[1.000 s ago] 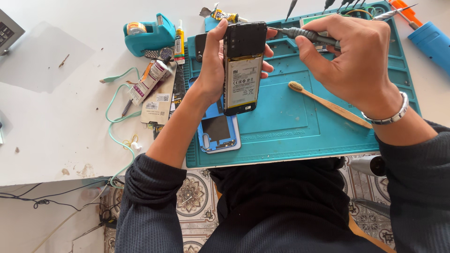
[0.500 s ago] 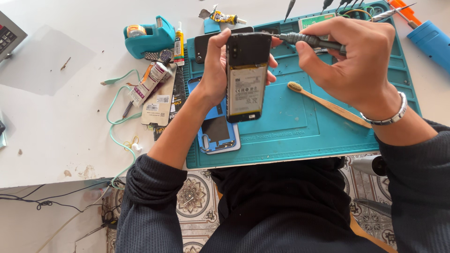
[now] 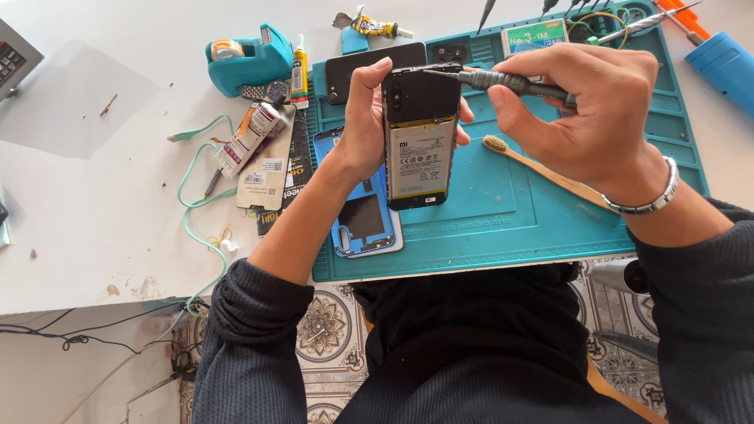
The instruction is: The person removes the back cover from a smartphone, then uses a screwdriver to unscrew screws from the phone's internal frame while holding the phone. They use a spudger and tweezers to pry and work on the exposed internals, turning the phone to reach different sides.
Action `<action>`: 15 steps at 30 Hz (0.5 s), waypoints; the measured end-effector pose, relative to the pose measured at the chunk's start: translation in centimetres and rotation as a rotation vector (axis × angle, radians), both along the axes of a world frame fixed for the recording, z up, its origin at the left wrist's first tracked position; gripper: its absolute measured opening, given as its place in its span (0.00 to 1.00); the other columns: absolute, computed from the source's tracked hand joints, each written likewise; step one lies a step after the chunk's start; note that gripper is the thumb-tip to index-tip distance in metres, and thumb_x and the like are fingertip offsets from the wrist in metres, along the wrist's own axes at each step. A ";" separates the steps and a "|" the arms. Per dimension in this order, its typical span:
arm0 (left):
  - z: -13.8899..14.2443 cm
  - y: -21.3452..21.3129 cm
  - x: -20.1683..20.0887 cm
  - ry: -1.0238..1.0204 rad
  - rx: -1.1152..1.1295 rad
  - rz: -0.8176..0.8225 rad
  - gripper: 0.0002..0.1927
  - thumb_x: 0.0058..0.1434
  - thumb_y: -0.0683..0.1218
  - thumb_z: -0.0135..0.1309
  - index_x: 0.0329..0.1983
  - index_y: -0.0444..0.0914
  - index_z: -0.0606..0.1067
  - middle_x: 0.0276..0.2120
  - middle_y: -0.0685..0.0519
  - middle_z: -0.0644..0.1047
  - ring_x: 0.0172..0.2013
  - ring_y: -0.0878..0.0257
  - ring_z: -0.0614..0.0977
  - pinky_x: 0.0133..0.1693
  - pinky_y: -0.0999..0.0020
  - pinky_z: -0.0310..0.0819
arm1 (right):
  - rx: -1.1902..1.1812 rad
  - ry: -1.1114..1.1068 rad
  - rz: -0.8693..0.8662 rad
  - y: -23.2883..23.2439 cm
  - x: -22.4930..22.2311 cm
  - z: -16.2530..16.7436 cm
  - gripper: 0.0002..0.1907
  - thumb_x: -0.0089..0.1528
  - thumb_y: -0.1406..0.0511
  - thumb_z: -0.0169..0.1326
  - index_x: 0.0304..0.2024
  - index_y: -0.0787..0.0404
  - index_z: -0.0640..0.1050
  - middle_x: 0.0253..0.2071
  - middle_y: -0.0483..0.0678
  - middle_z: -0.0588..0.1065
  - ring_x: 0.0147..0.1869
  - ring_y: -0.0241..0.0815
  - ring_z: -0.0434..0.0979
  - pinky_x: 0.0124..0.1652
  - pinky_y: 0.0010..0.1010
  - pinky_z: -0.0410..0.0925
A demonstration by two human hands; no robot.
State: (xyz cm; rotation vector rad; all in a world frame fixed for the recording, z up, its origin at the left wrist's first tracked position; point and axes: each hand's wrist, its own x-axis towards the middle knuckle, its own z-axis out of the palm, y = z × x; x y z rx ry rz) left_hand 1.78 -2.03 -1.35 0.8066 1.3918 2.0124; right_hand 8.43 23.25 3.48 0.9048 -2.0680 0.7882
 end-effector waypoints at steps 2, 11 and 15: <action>-0.1 0.0 0.0 -0.015 0.017 -0.008 0.44 0.70 0.69 0.23 0.57 0.30 0.76 0.48 0.38 0.80 0.45 0.44 0.85 0.52 0.50 0.82 | 0.001 -0.003 0.005 0.0 0.0 0.1 0.10 0.67 0.68 0.66 0.43 0.71 0.82 0.30 0.52 0.79 0.26 0.37 0.74 0.29 0.23 0.65; -0.3 -0.3 0.5 -0.017 -0.027 0.010 0.43 0.70 0.69 0.22 0.70 0.35 0.69 0.47 0.38 0.82 0.46 0.49 0.85 0.51 0.52 0.81 | 0.032 0.006 0.076 -1.8 0.4 -0.8 0.12 0.69 0.66 0.66 0.49 0.66 0.80 0.43 0.54 0.82 0.38 0.41 0.83 0.37 0.24 0.71; 0.1 -0.1 1.0 0.017 -0.015 -0.018 0.43 0.70 0.70 0.23 0.72 0.37 0.66 0.49 0.42 0.80 0.47 0.53 0.84 0.51 0.53 0.82 | 0.021 0.021 0.039 -1.8 0.6 -0.7 0.13 0.69 0.66 0.68 0.50 0.66 0.80 0.42 0.54 0.81 0.38 0.42 0.83 0.36 0.25 0.71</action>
